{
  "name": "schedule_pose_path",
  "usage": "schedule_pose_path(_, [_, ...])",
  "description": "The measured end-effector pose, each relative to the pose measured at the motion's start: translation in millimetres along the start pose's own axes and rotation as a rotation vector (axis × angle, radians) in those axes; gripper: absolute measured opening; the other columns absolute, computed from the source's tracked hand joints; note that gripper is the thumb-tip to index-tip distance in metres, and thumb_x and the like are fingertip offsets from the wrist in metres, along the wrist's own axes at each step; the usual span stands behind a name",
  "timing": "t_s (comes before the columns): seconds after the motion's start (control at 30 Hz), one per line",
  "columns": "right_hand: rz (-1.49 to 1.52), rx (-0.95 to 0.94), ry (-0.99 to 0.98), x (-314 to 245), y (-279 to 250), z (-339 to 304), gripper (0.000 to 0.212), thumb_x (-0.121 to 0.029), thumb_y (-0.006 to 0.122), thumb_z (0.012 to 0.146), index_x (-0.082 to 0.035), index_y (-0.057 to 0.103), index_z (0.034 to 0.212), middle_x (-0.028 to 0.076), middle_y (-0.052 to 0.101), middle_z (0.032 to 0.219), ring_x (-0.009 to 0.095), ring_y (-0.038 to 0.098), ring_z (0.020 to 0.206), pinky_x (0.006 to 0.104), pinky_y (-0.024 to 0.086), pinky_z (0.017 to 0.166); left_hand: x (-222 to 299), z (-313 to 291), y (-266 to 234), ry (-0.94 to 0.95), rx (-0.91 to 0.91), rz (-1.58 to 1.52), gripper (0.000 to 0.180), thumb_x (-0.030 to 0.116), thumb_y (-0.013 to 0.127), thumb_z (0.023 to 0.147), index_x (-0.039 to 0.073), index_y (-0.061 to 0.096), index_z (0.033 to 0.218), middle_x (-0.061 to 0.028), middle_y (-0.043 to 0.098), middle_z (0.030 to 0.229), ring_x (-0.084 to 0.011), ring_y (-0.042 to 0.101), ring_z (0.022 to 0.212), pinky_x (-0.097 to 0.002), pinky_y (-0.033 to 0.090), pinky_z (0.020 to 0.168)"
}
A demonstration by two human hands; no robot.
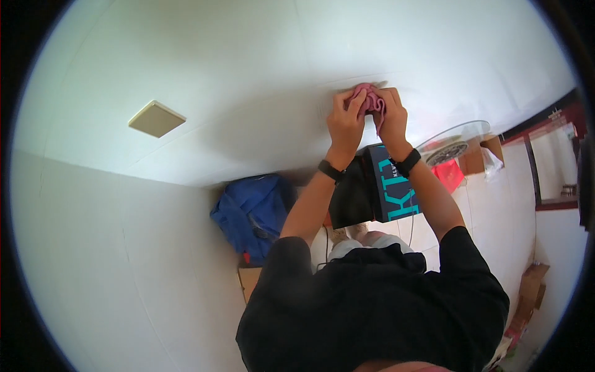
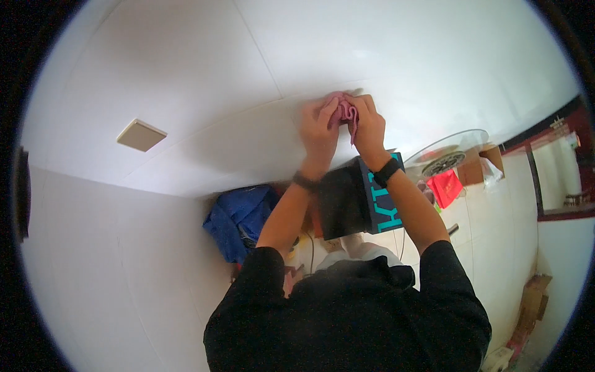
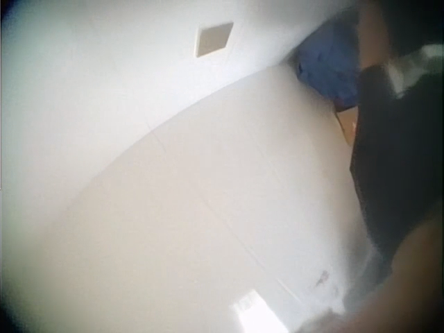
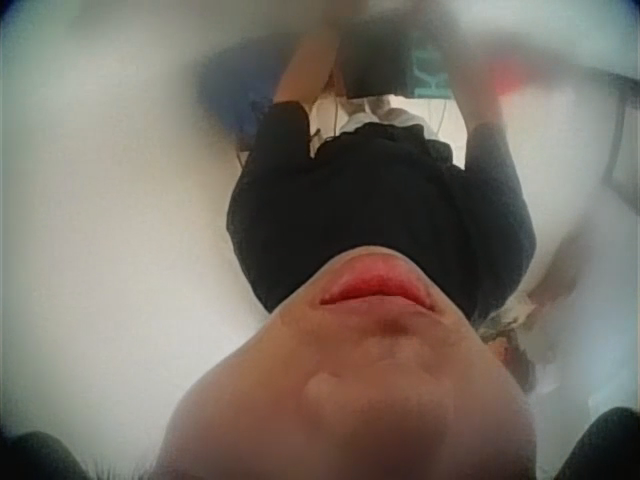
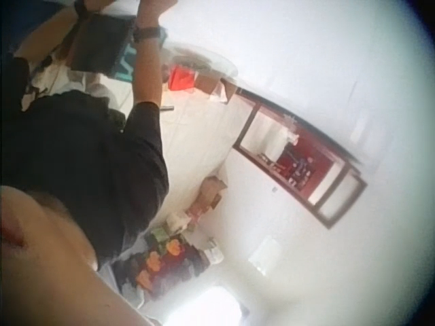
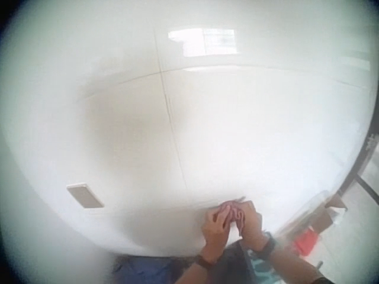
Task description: The person cleans the surfaces by wiping down the tiled walls and the red door with a cloth.
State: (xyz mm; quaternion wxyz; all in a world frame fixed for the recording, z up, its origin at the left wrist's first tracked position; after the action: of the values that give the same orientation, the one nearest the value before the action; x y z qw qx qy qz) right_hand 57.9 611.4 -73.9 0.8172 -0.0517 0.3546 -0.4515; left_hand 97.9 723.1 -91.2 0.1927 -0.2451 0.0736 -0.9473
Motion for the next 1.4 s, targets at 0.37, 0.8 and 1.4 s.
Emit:
schedule_pose_path(0.37, [-0.028, -0.107, 0.051, 16.9, -15.5, -6.6, 0.039, 0.005, 0.063, 0.074, -0.008, 0.063, 0.111, 0.012, 0.061, 0.093, 0.032, 0.065, 0.074, 0.0347, 0.052, 0.063, 19.0, 0.6, 5.0, -0.204, -0.222, -0.036, 0.041, -0.005, 0.067, 0.078, 0.014, 0.066, 0.114, -0.0065, 0.061, 0.108, -0.0259, 0.065, 0.093, -0.0335, 0.054, 0.073])
schedule_pose_path(0.8, [0.005, 0.007, 0.084, 136.6, -116.7, 11.4, 0.042, 0.005, 0.063, 0.073, -0.011, 0.061, 0.112, 0.009, 0.061, 0.101, 0.031, 0.065, 0.077, 0.0351, 0.053, 0.063, 93.7, 8.5, 138.2, -0.010, -0.202, 0.014, 0.035, 0.003, 0.073, 0.077, 0.016, 0.070, 0.109, -0.0077, 0.060, 0.099, -0.0260, 0.065, 0.086, -0.0350, 0.053, 0.070])
schedule_pose_path(1.4, [0.166, 0.122, 0.132, 258.5, -226.0, 28.6, 0.042, 0.008, 0.059, 0.069, -0.004, 0.063, 0.109, 0.013, 0.061, 0.096, 0.034, 0.064, 0.083, 0.0355, 0.053, 0.071, 190.2, 29.3, 269.3, 0.047, -0.560, 0.124, 0.036, 0.007, 0.071, 0.079, 0.016, 0.067, 0.114, -0.0055, 0.060, 0.102, -0.0258, 0.065, 0.085, -0.0360, 0.054, 0.069])
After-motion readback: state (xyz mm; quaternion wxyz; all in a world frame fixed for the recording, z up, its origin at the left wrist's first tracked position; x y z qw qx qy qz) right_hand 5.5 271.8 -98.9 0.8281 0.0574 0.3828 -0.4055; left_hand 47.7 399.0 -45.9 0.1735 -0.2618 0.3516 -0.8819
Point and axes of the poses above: each hand's wrist, its own z-axis towards the middle knuckle, its own y-axis out of the palm, x = y × z, the point moved 1 cm from there along z, towards the middle knuckle
